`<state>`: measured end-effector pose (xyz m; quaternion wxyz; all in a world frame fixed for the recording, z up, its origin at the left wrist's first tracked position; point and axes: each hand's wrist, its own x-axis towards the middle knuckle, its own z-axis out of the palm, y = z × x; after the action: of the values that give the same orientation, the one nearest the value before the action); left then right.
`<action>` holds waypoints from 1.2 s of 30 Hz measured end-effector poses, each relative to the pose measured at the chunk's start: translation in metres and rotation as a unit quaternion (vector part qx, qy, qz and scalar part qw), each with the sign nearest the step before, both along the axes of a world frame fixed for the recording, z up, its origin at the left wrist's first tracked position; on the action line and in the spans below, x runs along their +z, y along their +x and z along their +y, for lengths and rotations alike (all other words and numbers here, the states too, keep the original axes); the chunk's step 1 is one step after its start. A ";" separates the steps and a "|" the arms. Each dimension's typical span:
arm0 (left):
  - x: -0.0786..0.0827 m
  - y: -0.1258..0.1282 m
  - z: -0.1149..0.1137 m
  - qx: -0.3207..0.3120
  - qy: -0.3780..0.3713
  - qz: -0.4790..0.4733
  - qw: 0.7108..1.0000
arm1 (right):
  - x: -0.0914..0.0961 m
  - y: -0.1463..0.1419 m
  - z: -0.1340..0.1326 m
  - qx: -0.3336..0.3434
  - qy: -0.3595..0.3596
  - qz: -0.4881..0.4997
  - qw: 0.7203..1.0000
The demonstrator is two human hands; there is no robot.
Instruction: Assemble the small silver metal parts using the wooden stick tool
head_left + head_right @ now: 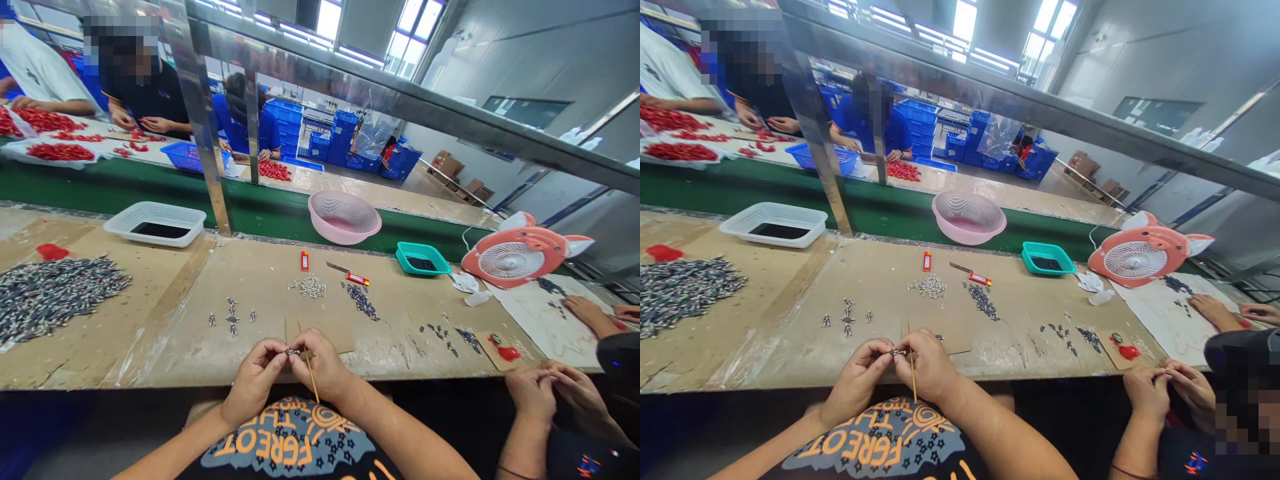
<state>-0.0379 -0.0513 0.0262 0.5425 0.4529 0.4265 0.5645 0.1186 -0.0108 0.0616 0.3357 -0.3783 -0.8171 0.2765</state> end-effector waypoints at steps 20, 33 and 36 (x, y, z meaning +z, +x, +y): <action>-0.013 -0.098 0.058 0.090 0.133 0.552 0.819 | -0.027 0.069 0.022 -0.131 -0.006 -0.038 0.991; -0.015 -0.090 0.040 0.033 0.144 0.510 0.848 | -0.045 0.138 0.038 -0.230 0.100 -0.068 0.966; -0.005 -0.054 0.031 -0.039 0.082 0.388 0.917 | -0.037 0.121 0.032 -0.177 0.160 -0.101 0.966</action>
<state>-0.0919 -0.0203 0.0214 0.3170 0.6951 0.5379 0.3563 0.2397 0.0209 0.0245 0.3512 -0.4846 -0.8002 0.0389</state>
